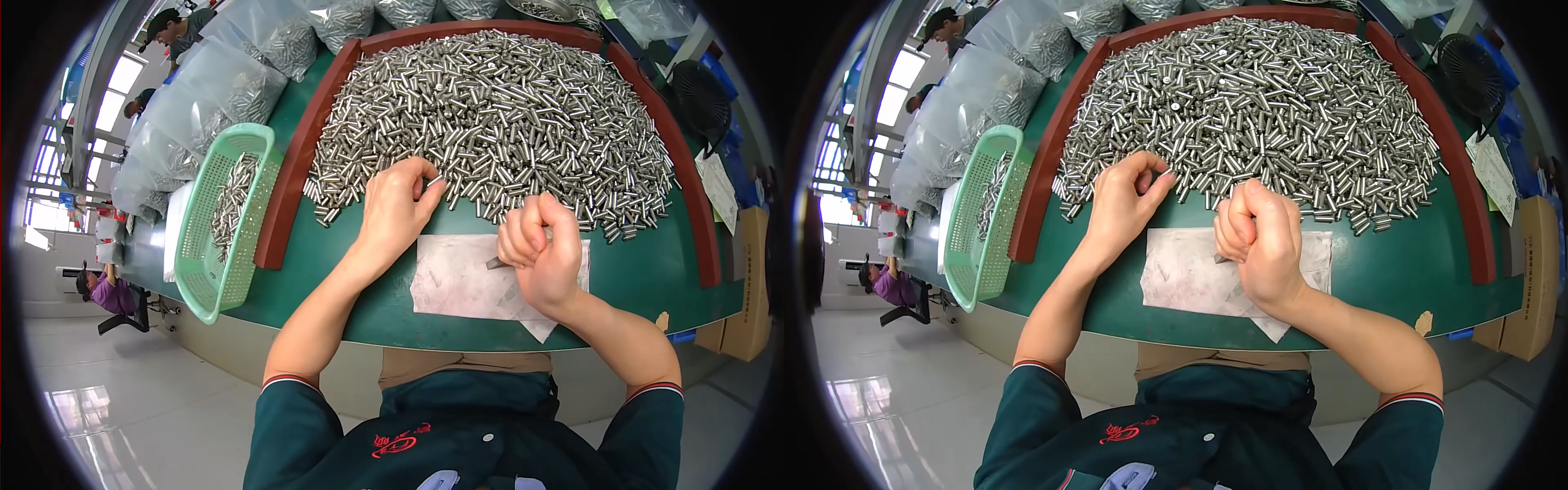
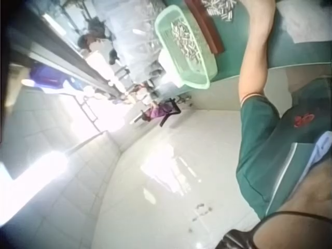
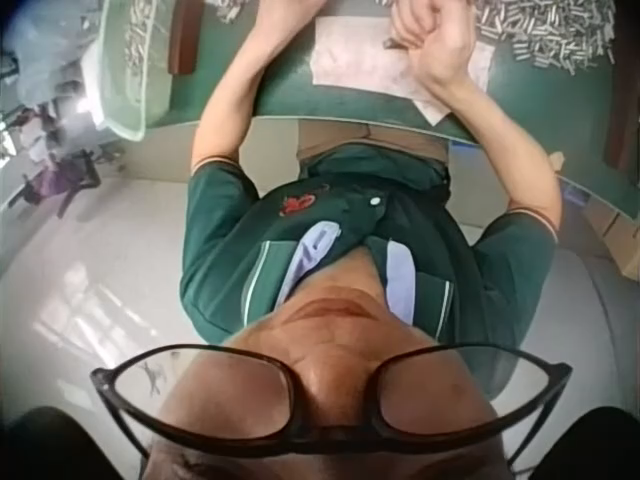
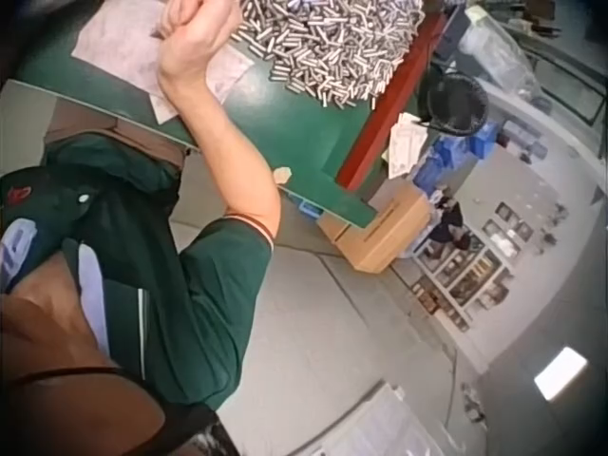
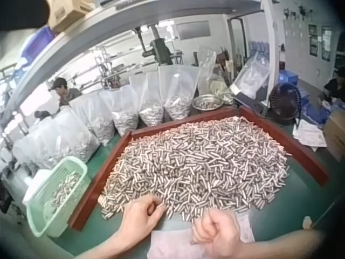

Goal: Inspecting and cleaning small metal cylinders using a handheld tool at a workbench.

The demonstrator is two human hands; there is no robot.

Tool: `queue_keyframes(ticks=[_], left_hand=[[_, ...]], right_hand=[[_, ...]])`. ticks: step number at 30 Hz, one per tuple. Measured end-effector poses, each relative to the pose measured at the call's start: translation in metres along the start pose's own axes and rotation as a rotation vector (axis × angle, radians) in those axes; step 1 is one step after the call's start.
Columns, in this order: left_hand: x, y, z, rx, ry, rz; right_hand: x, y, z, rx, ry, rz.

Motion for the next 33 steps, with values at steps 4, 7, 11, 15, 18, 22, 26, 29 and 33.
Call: queue_keyframes(ticks=[4,7,11,15,18,22,26,29,33], left_hand=[[-0.002,0.004,0.003,-0.055,-0.036,0.027],[-0.003,0.005,0.004,-0.109,-0.065,0.06],[-0.009,0.006,0.01,-0.481,-0.133,0.15],[-0.014,0.011,0.013,-0.624,-0.17,0.216],[-0.016,0.018,0.015,-0.769,-0.258,0.267],[-0.021,0.024,0.017,-0.933,-0.34,0.334],[-0.023,0.026,0.019,-1.028,-0.381,0.359],[-0.022,0.027,0.019,-1.135,-0.396,0.367],[-0.023,0.03,0.016,-1.329,-0.411,0.417]], right_hand=[[-0.001,0.0,0.0,0.001,0.003,-0.002],[-0.001,0.0,0.001,-0.013,0.007,-0.008],[-0.001,0.001,0.002,-0.01,0.002,0.0],[-0.001,0.0,0.002,-0.002,0.008,0.002],[-0.001,-0.001,0.002,0.005,0.008,0.002],[-0.001,0.0,0.001,0.007,0.011,0.008],[-0.001,0.0,0.001,-0.001,0.01,0.003],[0.0,-0.001,0.001,-0.01,0.008,-0.005],[0.0,-0.001,0.002,-0.007,0.004,-0.02]])
Point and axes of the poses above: each hand's wrist, its own x-axis towards the middle knuckle, its own y-axis out of the palm, z = x × y, the point moved 9 cm from there along x, towards the middle knuckle, and after that the axes turned 10 degrees about x, right-handed, at the moved point
